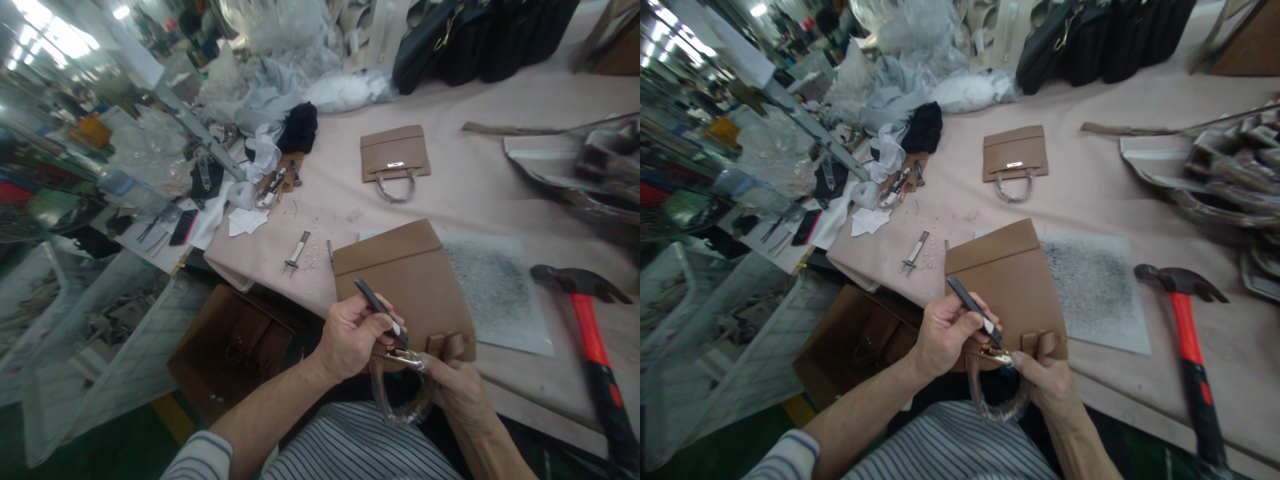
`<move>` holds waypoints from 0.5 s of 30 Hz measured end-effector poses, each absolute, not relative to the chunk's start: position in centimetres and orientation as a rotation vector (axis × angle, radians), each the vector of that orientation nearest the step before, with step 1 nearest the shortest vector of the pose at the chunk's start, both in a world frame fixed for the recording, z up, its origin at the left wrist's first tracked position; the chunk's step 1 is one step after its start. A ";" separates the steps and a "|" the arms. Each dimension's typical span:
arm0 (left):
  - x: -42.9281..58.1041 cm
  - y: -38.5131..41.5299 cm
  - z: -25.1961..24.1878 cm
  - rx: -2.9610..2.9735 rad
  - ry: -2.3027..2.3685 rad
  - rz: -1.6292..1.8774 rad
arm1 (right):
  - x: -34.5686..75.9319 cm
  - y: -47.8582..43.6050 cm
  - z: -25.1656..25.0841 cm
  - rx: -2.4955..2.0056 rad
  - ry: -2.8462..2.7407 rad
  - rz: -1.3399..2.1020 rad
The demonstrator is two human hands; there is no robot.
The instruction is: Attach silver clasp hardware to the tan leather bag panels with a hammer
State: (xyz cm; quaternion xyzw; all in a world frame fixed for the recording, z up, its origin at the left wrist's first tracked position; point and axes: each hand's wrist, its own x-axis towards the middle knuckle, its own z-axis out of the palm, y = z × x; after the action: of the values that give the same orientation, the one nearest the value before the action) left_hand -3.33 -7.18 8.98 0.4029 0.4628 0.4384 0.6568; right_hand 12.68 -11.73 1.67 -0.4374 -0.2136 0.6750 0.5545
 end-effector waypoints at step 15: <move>-2.9 -1.7 5.0 1.540 1.069 1.157 | 11.6 -6.8 4.6 -1.208 -0.385 1.595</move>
State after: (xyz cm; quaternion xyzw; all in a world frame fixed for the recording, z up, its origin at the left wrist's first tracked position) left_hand -2.86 -1.72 5.01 0.6235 0.4328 0.4684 0.4524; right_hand 11.57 -6.82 4.58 -0.5047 -0.1610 0.6665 0.5245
